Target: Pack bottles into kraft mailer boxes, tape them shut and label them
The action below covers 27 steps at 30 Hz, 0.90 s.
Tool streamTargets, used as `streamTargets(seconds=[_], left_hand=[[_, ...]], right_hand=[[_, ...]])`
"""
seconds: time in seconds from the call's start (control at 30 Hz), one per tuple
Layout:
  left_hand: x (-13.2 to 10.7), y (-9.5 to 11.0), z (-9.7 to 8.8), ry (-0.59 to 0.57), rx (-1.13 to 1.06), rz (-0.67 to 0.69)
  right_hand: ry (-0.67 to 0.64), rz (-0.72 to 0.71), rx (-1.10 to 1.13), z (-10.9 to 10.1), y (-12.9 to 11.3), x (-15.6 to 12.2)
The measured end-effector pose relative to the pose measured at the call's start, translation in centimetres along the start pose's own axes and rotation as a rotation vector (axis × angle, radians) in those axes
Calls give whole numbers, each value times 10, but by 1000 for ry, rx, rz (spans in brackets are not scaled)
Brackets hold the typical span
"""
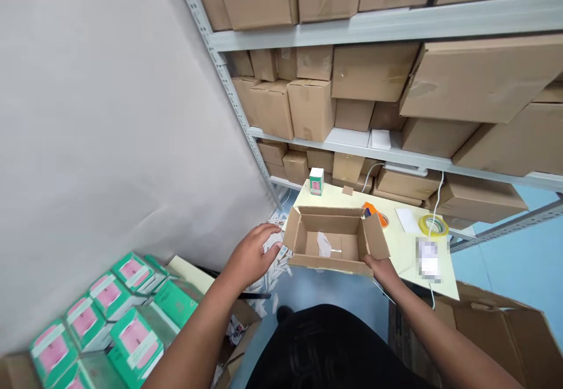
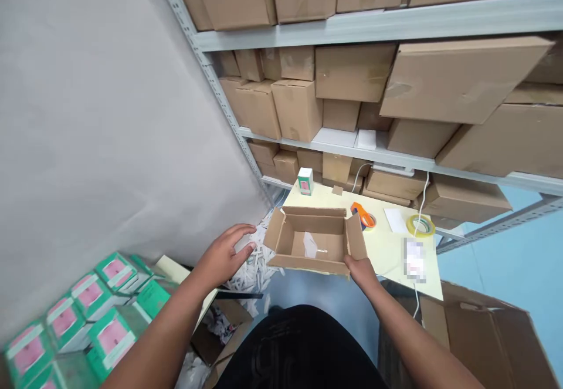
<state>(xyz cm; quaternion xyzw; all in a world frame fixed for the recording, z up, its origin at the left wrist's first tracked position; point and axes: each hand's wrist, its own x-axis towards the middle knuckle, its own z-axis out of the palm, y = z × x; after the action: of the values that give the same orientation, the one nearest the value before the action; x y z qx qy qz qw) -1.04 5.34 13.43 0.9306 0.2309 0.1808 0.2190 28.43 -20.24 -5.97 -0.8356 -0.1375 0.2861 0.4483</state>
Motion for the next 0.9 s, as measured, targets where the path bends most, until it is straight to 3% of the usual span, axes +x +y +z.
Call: streamTargets(seconds=[0.17,0.3,0.4,0.53,0.67,0.73,0.8,0.9], left_hand=[[77,-32,24,-121,-34,41],[138,-72,43,-187,-107,61],[188,-101,59,-241,-119,33],[270,-120,89,-233,-88,-17],[361,-119,140,-238,30,-71],[398,-120,169,-358,84,-186],[425,-126,194,-517,112,-312],[446,-138,219,-604,133,-393]], right_hand=[[120,80,156,18,3,37],[179,76,267,38,-4,64],[229,169,310,53,-14,83],[186,247,421,65,-26,98],[100,242,511,54,-29,83],[134,218,435,42,-26,62],[219,238,322,31,-20,37],[345,266,211,19,-9,6]])
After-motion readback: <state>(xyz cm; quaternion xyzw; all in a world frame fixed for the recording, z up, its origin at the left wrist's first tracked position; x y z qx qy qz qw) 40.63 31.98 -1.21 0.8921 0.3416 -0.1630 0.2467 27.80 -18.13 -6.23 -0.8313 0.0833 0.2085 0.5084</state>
